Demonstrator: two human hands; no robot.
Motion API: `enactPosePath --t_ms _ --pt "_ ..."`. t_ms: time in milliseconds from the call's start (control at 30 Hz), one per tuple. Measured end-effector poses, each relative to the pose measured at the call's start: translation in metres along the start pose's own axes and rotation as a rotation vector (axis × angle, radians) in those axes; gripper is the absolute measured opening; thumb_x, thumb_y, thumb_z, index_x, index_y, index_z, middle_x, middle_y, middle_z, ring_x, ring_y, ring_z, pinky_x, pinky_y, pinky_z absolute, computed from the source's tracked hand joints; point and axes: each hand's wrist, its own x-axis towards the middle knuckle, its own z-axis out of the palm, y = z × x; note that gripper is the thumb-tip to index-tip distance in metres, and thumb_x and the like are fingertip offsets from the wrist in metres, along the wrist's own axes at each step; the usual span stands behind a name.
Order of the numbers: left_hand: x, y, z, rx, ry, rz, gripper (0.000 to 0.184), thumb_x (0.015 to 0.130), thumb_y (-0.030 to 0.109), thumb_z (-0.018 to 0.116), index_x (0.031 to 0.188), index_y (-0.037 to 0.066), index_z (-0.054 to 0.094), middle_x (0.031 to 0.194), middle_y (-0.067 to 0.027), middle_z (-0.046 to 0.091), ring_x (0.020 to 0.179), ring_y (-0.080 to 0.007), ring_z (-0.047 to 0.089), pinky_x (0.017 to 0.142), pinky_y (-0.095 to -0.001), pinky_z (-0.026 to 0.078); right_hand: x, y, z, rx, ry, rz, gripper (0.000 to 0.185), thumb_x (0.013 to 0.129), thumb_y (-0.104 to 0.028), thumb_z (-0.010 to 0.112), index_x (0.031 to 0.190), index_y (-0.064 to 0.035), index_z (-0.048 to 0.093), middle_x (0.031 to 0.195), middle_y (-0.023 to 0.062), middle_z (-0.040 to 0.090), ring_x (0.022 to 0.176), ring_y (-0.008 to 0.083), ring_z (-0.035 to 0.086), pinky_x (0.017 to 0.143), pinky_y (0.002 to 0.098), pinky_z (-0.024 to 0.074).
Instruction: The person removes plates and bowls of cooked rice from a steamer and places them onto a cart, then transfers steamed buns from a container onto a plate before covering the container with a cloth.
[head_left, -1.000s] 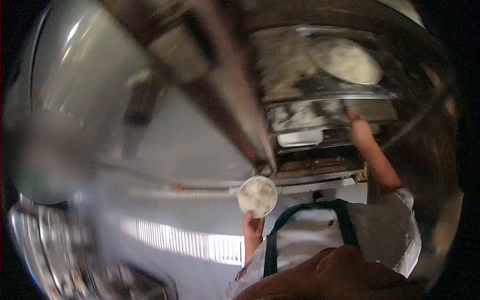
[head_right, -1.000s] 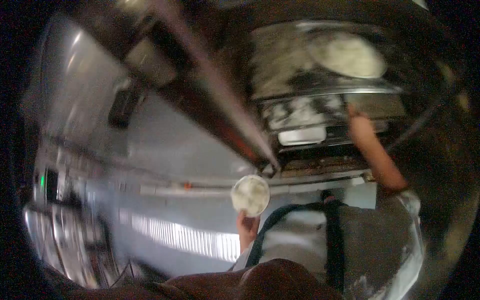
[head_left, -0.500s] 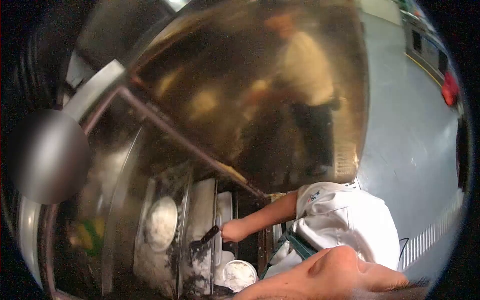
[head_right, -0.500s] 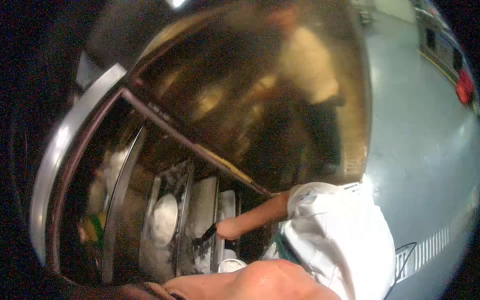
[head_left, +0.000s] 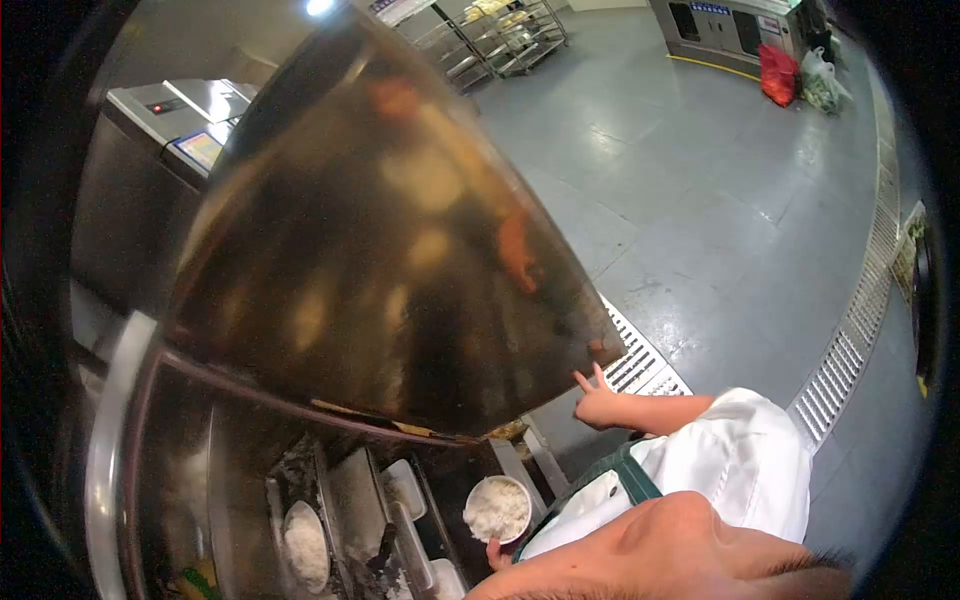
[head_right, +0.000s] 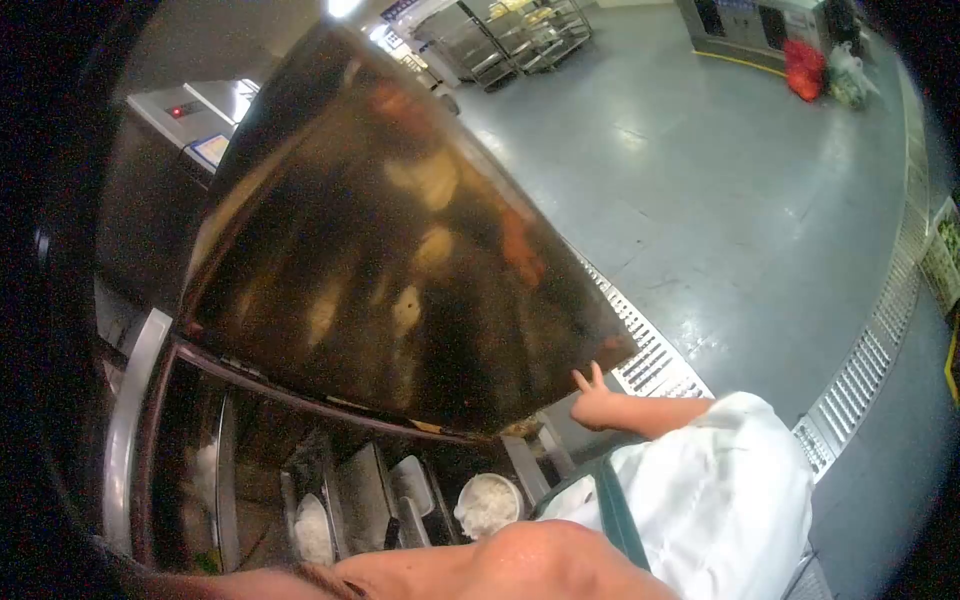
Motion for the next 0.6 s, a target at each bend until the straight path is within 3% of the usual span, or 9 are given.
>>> enactPosePath --t_ms 100,267,367,400,433,600 --pt "0.005 -0.028 0.032 0.01 -0.059 -0.078 0.054 0.075 0.019 0.057 0.121 0.001 0.038 0.12 -0.0151 0.045 0.108 -0.0277 0.046 0.093 -0.0399 0.037 -0.031 0.032 0.024 0.942 0.183 -0.004 0.039 0.075 -0.004 0.053 0.113 -0.0128 0.052 0.092 0.0106 0.062 0.089 0.0241 0.059 0.078 0.0342 0.0455" --pt "0.03 -0.078 0.092 0.024 -0.176 -0.2 0.055 0.075 0.02 0.057 0.122 0.001 0.037 0.12 -0.0152 0.045 0.108 -0.0278 0.046 0.093 -0.0404 0.037 -0.088 0.09 -0.004 1.251 0.467 0.268 0.044 0.079 -0.001 0.047 0.122 -0.0092 0.041 0.093 0.0169 0.06 0.063 0.0203 0.062 0.063 0.0303 0.0489" --pt "0.045 -0.114 0.143 0.016 -0.24 -0.263 0.056 0.074 0.021 0.058 0.123 0.001 0.037 0.121 -0.0152 0.045 0.109 -0.0279 0.046 0.094 -0.0407 0.037 -0.118 0.145 -0.017 1.36 0.601 0.211 0.05 0.075 0.009 0.043 0.122 -0.0073 0.041 0.102 0.0172 0.058 0.076 0.0202 0.063 0.067 0.029 0.0493" --pt "0.044 -0.125 0.177 0.009 -0.259 -0.288 0.057 0.074 0.021 0.058 0.123 0.001 0.036 0.121 -0.0152 0.045 0.109 -0.0279 0.046 0.094 -0.0408 0.037 -0.133 0.174 -0.037 1.379 0.686 0.164 0.051 0.073 0.012 0.041 0.121 -0.0043 0.041 0.104 0.0176 0.057 0.087 0.0206 0.061 0.075 0.0287 0.0482" --pt "0.05 -0.14 0.193 0.004 -0.282 -0.312 0.057 0.074 0.021 0.058 0.123 0.001 0.036 0.121 -0.0152 0.045 0.109 -0.0279 0.046 0.094 -0.0409 0.036 -0.147 0.198 -0.042 1.412 0.621 0.184 0.051 0.072 0.014 0.039 0.12 -0.0007 0.04 0.104 0.0179 0.057 0.096 0.0212 0.057 0.081 0.0285 0.046" --pt "0.067 -0.203 0.281 -0.072 -0.362 -0.419 0.062 0.071 0.019 0.061 0.124 0.001 0.034 0.119 -0.0158 0.046 0.108 -0.0274 0.046 0.094 -0.0409 0.037 -0.222 0.287 -0.104 1.661 0.769 0.148 0.046 0.077 0.009 0.041 0.122 0.0003 0.038 0.105 0.018 0.056 0.101 0.0217 0.054 0.087 0.0303 0.0422"
